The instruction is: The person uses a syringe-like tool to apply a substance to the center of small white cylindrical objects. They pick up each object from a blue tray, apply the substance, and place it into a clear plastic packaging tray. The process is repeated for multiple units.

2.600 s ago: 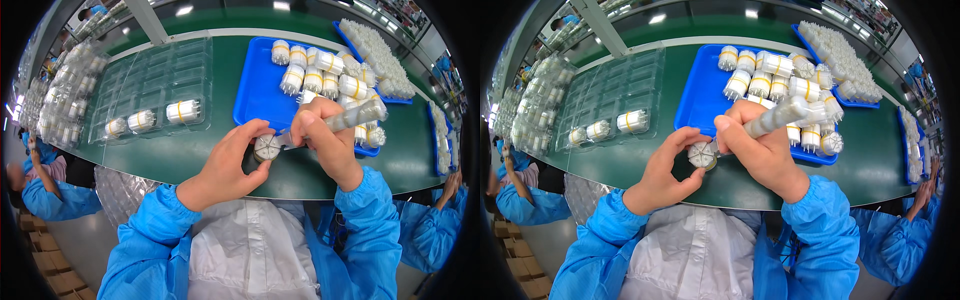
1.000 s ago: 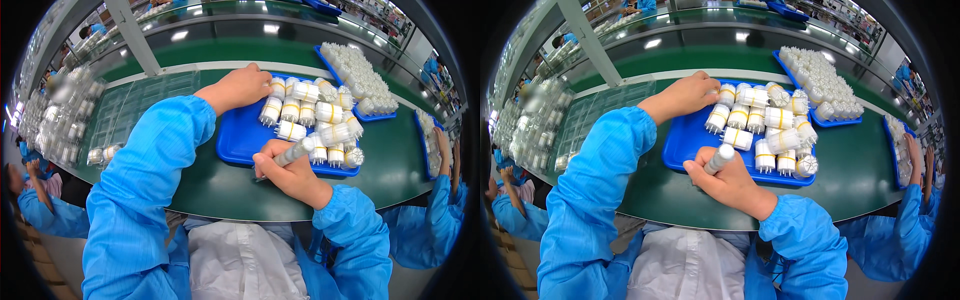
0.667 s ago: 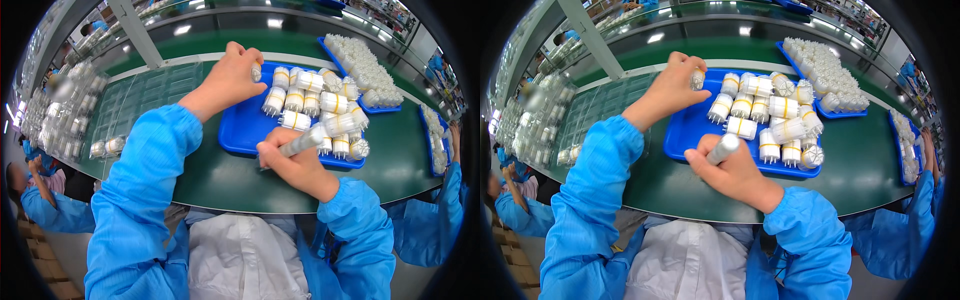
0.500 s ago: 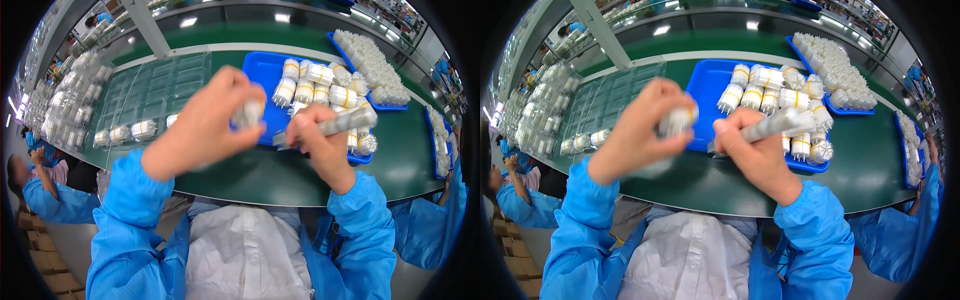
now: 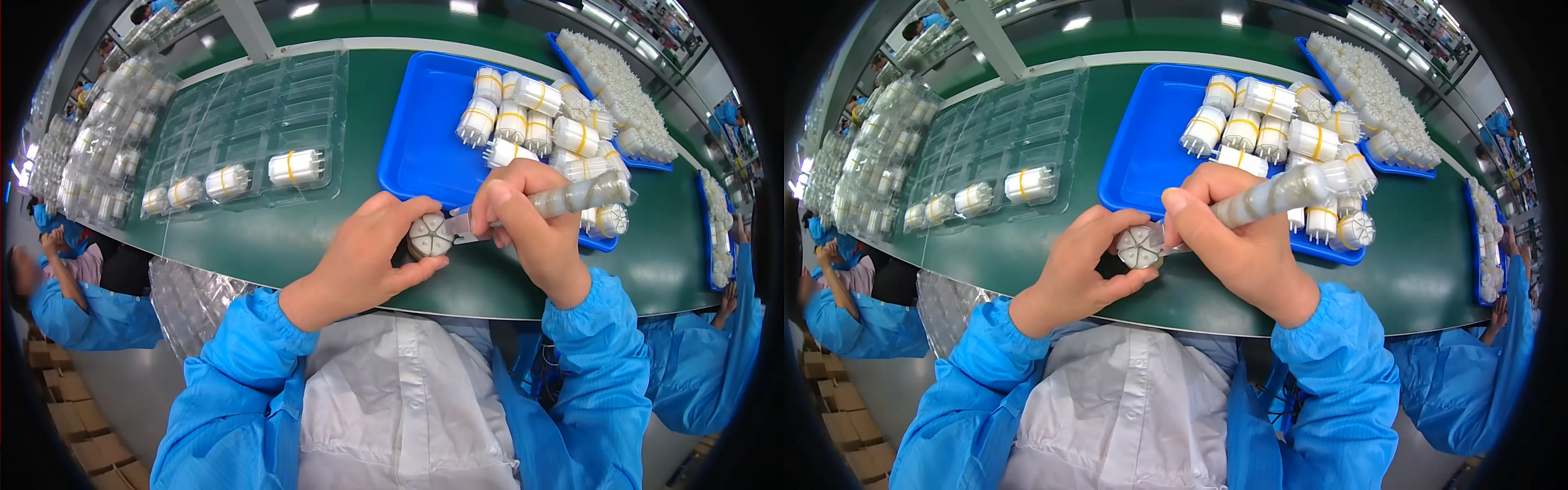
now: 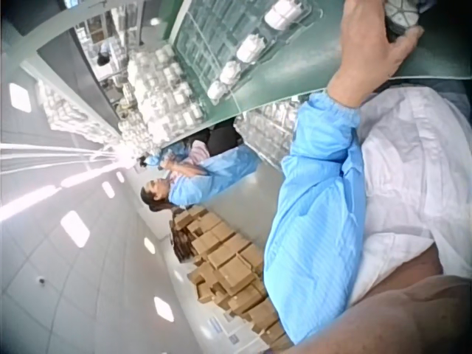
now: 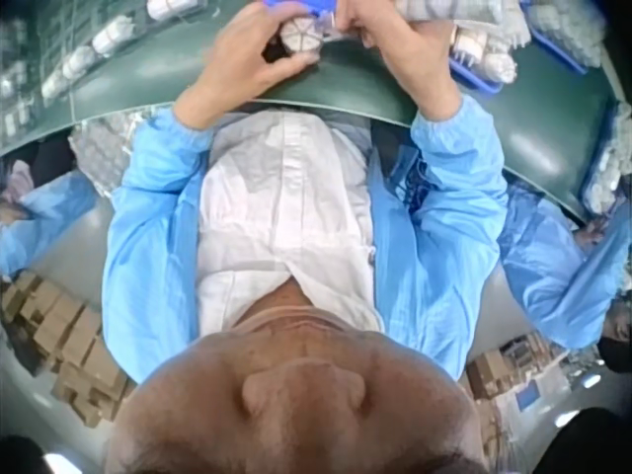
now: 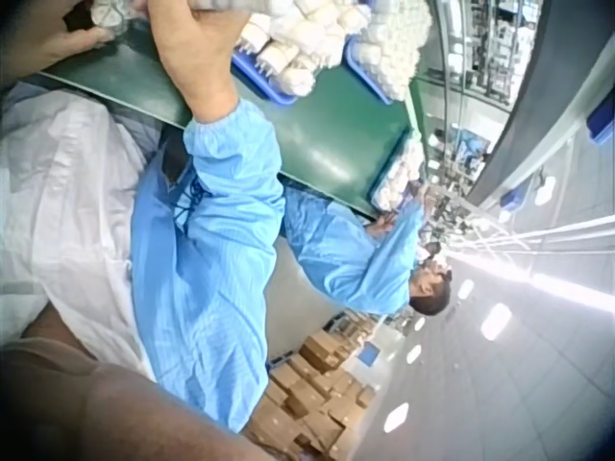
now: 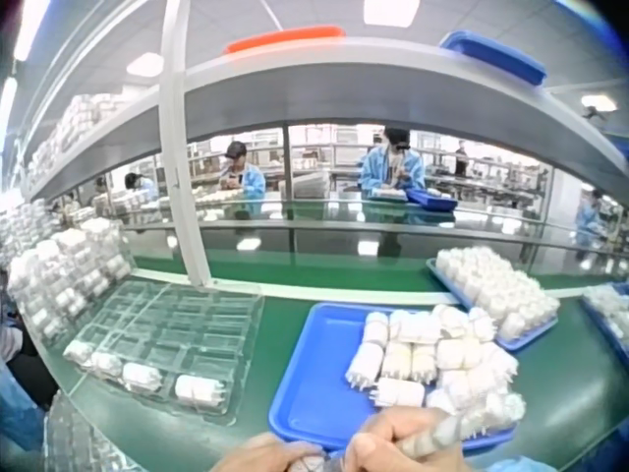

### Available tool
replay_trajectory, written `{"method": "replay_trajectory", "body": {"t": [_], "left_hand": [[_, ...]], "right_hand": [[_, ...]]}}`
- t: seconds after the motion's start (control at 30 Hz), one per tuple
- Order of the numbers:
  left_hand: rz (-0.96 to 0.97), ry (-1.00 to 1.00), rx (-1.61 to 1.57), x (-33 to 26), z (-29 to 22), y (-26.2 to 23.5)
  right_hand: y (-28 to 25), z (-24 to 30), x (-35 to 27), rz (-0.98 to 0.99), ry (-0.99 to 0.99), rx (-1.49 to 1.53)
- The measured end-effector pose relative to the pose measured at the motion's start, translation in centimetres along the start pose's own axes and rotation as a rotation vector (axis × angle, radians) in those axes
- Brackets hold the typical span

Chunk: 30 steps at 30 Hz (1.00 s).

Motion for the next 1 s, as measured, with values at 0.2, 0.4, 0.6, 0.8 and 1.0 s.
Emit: {"method": "replay_trajectory", "body": {"t": [0.2, 0.4, 0.6, 0.8, 1.0], "left_hand": [[0.029, -0.005, 0.038, -0.1, -0.3, 0.2], [0.04, -0.129, 0.14, 0.6, -0.8, 0.1], [-0.131, -0.02, -0.007, -0.3, -0.2, -0.3], [-0.096, 0.026, -0.02, -0.2, -0.6, 0.3], [-0.054, -0.045, 0.086, 0.2, -0.7, 0.1]], "right_hand": [[0.5, -0.3, 0.1, 0.024, 0.062, -0.118], [0.7, -1.0, 0.2, 0.033, 0.098, -0.103], [-0.5, 0.5, 0.1, -0.004, -0.02, 0.001], [0.0, -0.4, 0.2, 0.004, 0.026, -0.083], [0.2, -0.9, 0.2, 0.027, 0.033, -0.104]]}}
Point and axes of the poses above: each hand's wrist, its own x-axis towards the middle knuckle, its own y-axis out of the palm, z = x × y, the point moved 10 cm from there along x, towards the middle knuckle, and after that the axes turned 14 degrees about z, right-handed, at the moved point
